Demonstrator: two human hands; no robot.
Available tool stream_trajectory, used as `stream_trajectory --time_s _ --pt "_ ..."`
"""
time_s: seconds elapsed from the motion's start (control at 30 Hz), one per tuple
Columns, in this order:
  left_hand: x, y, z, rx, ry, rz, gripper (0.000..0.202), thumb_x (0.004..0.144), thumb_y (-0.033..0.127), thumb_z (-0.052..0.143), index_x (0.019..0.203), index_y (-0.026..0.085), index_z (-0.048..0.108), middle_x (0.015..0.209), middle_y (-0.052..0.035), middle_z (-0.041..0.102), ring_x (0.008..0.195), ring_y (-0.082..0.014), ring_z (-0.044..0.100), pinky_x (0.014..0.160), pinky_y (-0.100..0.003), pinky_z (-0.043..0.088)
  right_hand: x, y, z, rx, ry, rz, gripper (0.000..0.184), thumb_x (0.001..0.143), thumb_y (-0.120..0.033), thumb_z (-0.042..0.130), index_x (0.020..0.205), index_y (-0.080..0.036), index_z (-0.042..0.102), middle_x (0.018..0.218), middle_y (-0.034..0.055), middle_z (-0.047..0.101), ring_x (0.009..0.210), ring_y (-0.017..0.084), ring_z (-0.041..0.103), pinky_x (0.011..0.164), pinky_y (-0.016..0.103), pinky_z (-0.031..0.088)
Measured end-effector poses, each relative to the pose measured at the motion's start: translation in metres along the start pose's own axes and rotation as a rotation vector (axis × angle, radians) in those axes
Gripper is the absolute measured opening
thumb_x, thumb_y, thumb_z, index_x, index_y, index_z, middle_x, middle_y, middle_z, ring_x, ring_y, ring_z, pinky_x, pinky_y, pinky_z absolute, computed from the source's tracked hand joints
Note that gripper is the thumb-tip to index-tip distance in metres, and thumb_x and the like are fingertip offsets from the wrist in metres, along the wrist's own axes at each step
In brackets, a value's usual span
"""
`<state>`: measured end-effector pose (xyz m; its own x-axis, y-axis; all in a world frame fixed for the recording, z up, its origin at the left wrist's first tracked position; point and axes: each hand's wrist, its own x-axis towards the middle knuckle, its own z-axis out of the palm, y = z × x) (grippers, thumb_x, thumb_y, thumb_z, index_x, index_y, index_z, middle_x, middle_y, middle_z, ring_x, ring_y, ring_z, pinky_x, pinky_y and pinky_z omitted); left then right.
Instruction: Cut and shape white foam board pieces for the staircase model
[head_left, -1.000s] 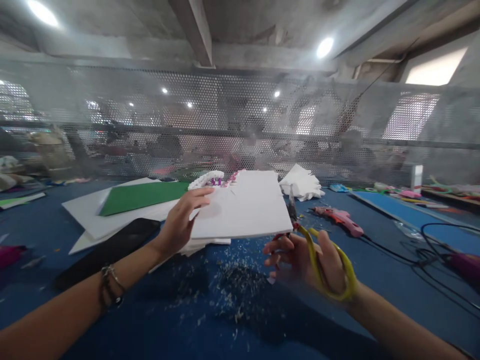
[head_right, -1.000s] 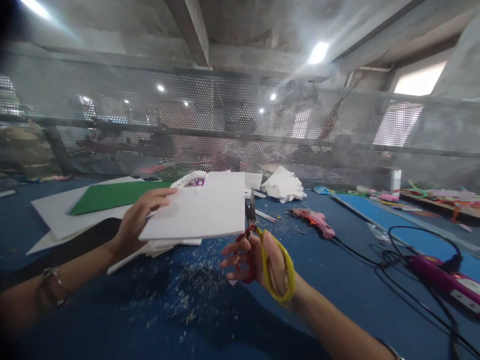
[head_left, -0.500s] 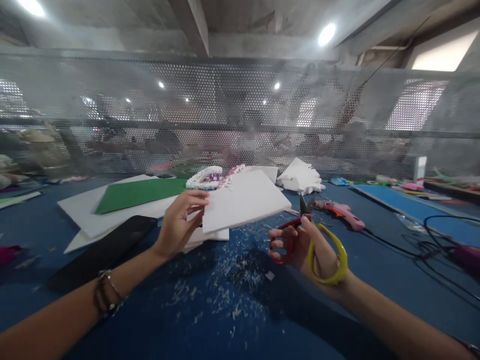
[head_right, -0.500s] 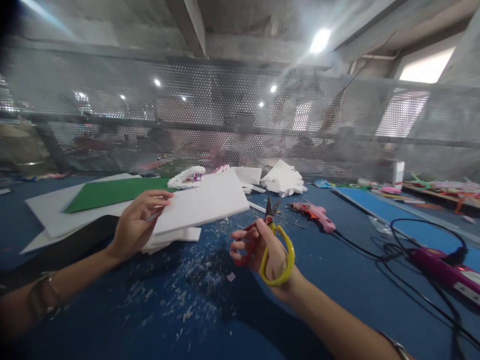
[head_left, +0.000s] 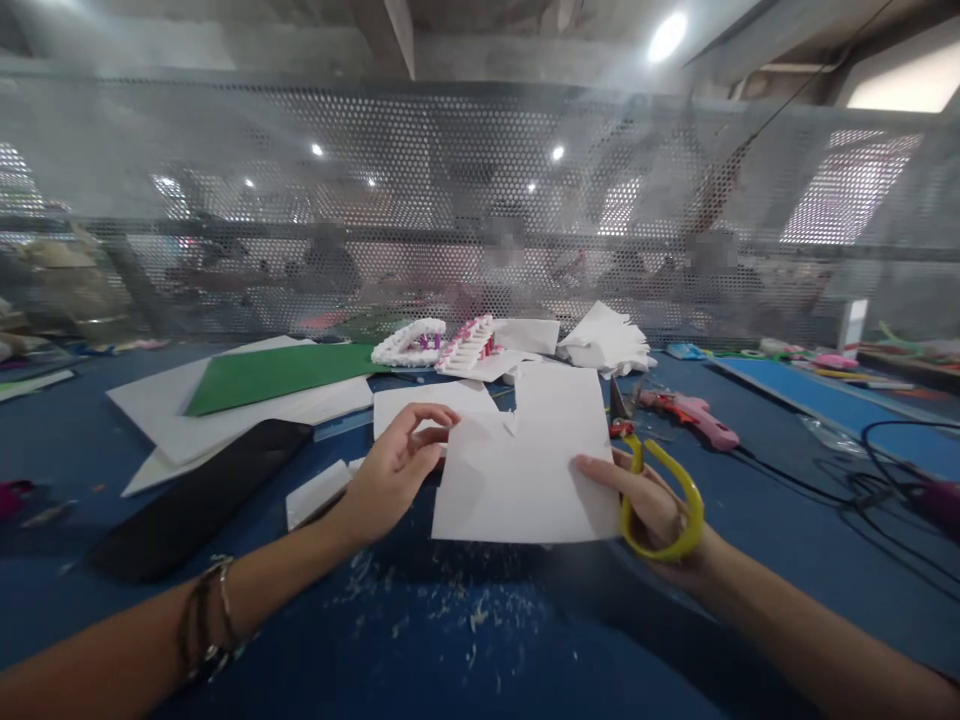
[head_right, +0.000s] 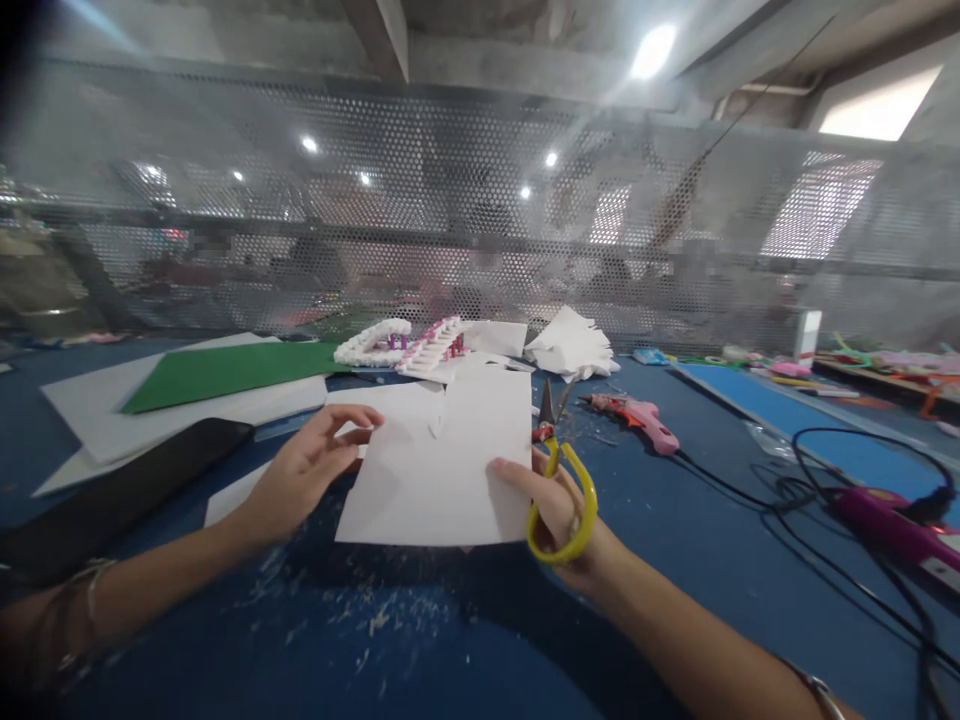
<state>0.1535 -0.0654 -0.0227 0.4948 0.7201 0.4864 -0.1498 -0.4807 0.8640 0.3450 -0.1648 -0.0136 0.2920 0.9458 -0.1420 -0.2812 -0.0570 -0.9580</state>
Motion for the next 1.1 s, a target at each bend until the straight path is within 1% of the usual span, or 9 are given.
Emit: stream_trajectory --time_s 0.13,0.2,0.3,0.4,0.6,0.73,0.87,0.97,1.1 --pt "-0.003 0.001 0.009 -0.27 0.156 -0.266 0.032 0.068 0.015 0.048 0.099 0.024 0.043 0.112 -0.0015 0.048 0.073 -0.0111 0.054 0.059 -0.021 0.043 0.001 0.002 0.002 0.032 -0.003 0.041 0.016 0.06 -0.025 0.064 0.076 -0.025 0.067 0.066 -0.0001 0.068 0.056 0.017 0.062 0.049 0.025 0.05" --pt "-0.003 0.004 0.012 -0.428 0.173 -0.45 0.035 0.069 0.017 0.047 0.104 0.024 0.043 0.102 -0.0008 0.056 0.069 -0.0126 0.056 0.058 -0.023 0.044 0.002 0.002 0.002 0.025 -0.006 0.049 0.015 0.059 -0.025 0.064 0.074 -0.027 0.067 0.066 -0.0012 0.068 0.056 0.017 0.062 0.049 0.026 0.05" --pt "-0.001 0.013 0.013 -0.629 0.064 -0.712 0.027 0.073 0.024 0.043 0.098 0.018 0.052 0.072 -0.0007 0.063 0.059 -0.016 0.058 0.052 -0.024 0.042 0.002 0.003 0.002 -0.001 0.004 0.043 0.016 0.058 -0.025 0.063 0.074 -0.028 0.066 0.068 -0.0012 0.068 0.059 0.019 0.063 0.05 0.028 0.051" --pt "-0.001 0.017 0.012 -0.731 -0.052 -0.822 0.028 0.075 0.029 0.042 0.092 0.013 0.058 0.066 -0.0027 0.064 0.065 -0.0189 0.06 0.059 -0.026 0.043 0.002 0.003 0.003 -0.001 0.017 0.064 0.018 0.058 -0.025 0.062 0.076 -0.028 0.065 0.071 -0.0007 0.068 0.063 0.021 0.063 0.053 0.031 0.052" --pt "-0.006 0.012 0.01 -0.769 -0.248 -0.885 0.034 0.074 0.041 0.049 0.093 0.015 0.059 0.08 -0.0037 0.066 0.086 -0.0204 0.056 0.078 -0.029 0.038 0.002 0.003 0.001 0.037 -0.004 0.074 0.02 0.06 -0.026 0.063 0.08 -0.027 0.065 0.076 0.0006 0.069 0.066 0.021 0.064 0.058 0.032 0.052" --pt "-0.008 0.012 0.01 -0.687 -0.3 -0.899 0.03 0.069 0.044 0.052 0.078 0.017 0.061 0.068 -0.0001 0.065 0.07 -0.0163 0.057 0.07 -0.026 0.04 0.001 0.006 0.002 0.049 -0.059 0.097 0.025 0.056 -0.027 0.066 0.081 -0.025 0.065 0.079 0.0019 0.068 0.07 0.022 0.064 0.058 0.031 0.052" --pt "-0.009 0.011 0.011 -0.634 -0.35 -0.817 0.03 0.07 0.045 0.05 0.066 0.018 0.061 0.055 -0.0009 0.059 0.064 -0.0174 0.056 0.061 -0.028 0.041 -0.001 0.006 0.005 0.07 -0.096 0.076 0.025 0.059 -0.026 0.065 0.084 -0.023 0.064 0.083 0.0018 0.068 0.072 0.02 0.064 0.062 0.029 0.052" --pt "-0.011 0.008 0.012 -0.589 -0.31 -0.759 0.025 0.065 0.042 0.057 0.059 0.018 0.058 0.05 -0.0013 0.057 0.061 -0.0179 0.055 0.057 -0.027 0.042 -0.001 0.005 0.004 0.066 -0.102 0.064 0.024 0.06 -0.026 0.065 0.084 -0.023 0.064 0.081 0.0017 0.068 0.065 0.018 0.064 0.057 0.028 0.052" --pt "-0.012 0.008 0.014 -0.418 -0.152 -0.63 0.021 0.058 0.038 0.065 0.06 0.017 0.059 0.054 -0.0031 0.06 0.057 -0.0177 0.056 0.051 -0.027 0.043 -0.001 0.003 0.003 0.039 -0.078 0.097 0.017 0.062 -0.027 0.064 0.078 -0.025 0.066 0.071 0.0007 0.068 0.055 0.016 0.062 0.049 0.024 0.05"
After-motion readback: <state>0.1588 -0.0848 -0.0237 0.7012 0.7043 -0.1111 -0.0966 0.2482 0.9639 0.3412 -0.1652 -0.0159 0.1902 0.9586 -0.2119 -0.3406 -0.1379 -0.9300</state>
